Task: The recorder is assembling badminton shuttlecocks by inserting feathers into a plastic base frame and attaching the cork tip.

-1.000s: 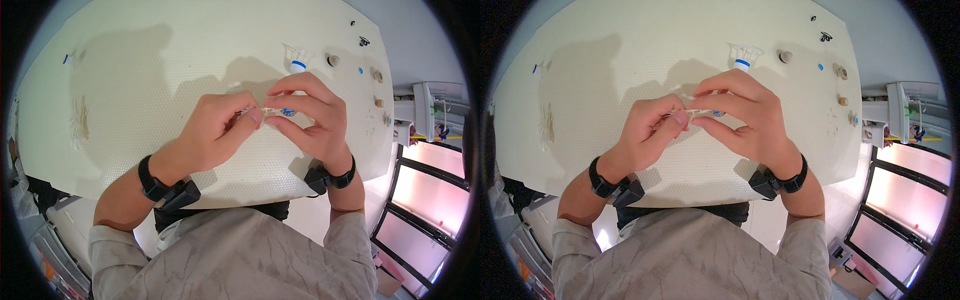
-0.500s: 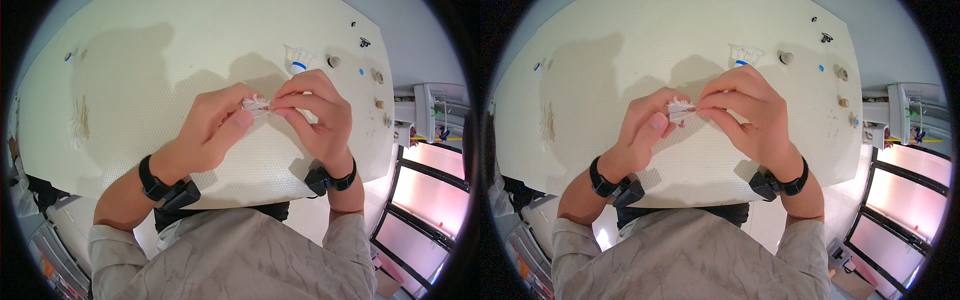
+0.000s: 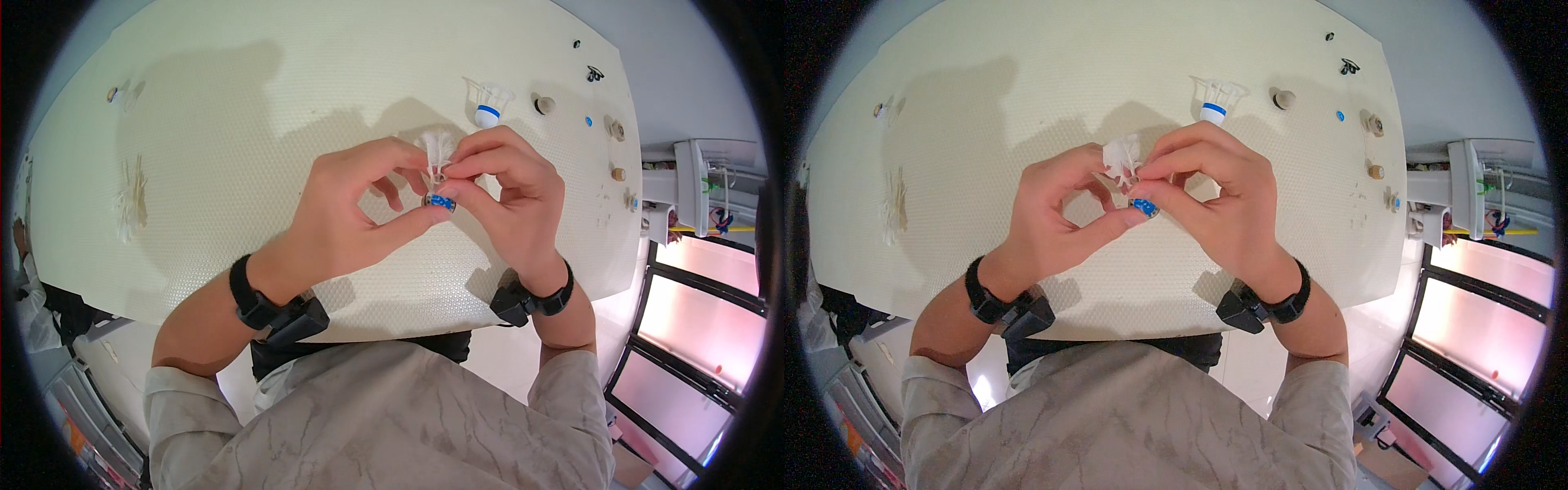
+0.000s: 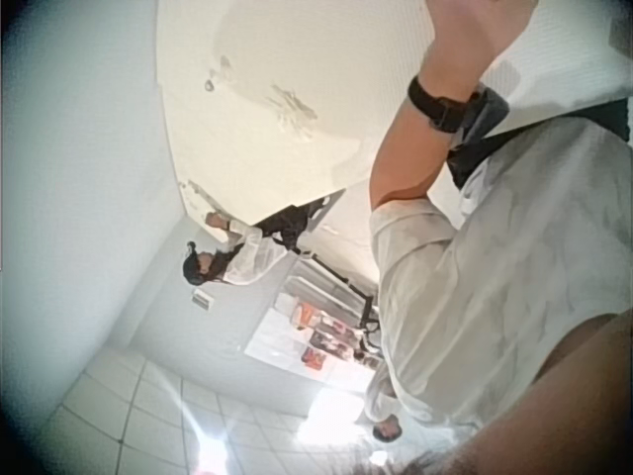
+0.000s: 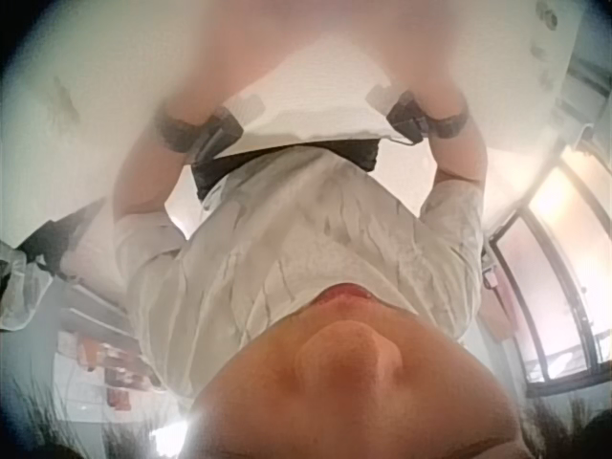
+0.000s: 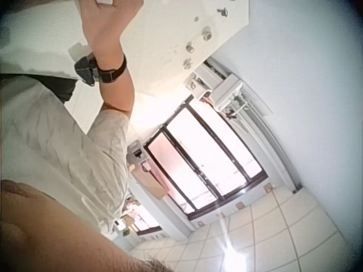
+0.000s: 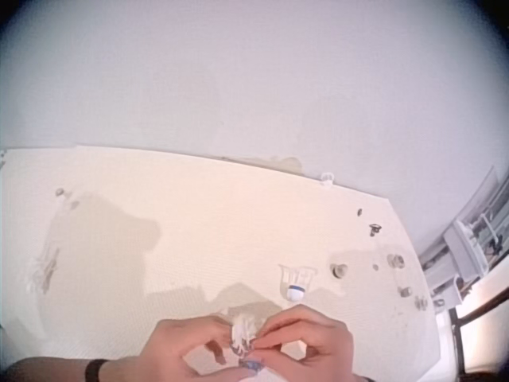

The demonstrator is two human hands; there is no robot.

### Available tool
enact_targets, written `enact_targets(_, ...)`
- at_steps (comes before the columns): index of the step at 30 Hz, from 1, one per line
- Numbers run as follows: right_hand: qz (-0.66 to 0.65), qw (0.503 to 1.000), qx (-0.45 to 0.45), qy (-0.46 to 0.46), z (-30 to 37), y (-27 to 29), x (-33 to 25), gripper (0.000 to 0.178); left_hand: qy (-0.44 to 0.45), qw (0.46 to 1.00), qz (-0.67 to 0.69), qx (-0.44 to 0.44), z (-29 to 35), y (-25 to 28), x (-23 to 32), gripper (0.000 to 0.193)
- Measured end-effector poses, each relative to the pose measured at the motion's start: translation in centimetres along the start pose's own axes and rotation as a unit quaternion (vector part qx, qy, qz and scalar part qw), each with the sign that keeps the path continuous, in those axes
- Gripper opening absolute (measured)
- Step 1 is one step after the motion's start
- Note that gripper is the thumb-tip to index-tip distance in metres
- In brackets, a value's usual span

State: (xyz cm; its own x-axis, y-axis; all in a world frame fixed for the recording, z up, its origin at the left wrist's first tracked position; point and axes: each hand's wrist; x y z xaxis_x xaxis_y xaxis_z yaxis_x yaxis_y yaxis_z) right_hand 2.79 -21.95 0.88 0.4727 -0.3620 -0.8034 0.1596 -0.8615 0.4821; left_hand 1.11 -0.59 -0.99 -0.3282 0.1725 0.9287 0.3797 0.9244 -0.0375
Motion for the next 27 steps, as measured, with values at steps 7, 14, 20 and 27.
enact_targets(7,-0.165,0.975,-0.023,-0.147,-0.5,0.1,-0.1,0.015,-0.023,0.998,-0.028,0.050,0.3,-0.2,-0.7,0.014)
enact_targets(14,-0.009,0.998,-0.053,-0.037,-0.3,0.3,0.2,0.012,-0.022,0.998,-0.042,0.041,0.2,-0.2,-0.3,0.010)
enact_targets(20,0.028,0.998,-0.035,-0.041,-0.3,0.0,0.0,0.011,0.025,0.999,-0.016,0.035,0.1,-0.2,0.2,0.009)
enact_targets(27,0.062,0.995,-0.055,-0.063,-0.1,-0.5,-0.3,0.012,-0.008,0.996,-0.084,0.036,0.1,-0.1,-0.1,0.007)
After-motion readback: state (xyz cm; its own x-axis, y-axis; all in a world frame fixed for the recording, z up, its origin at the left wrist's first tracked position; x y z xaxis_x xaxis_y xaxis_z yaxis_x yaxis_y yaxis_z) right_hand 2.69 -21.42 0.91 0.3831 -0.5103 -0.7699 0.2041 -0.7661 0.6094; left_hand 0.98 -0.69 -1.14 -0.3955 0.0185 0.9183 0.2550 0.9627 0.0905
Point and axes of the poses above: each hand's wrist, its own z-axis away from the middle knuckle, its own y-axis out of the back of the hand, x = y × z, and after that the axes turned 14 degrees about z, right-handed
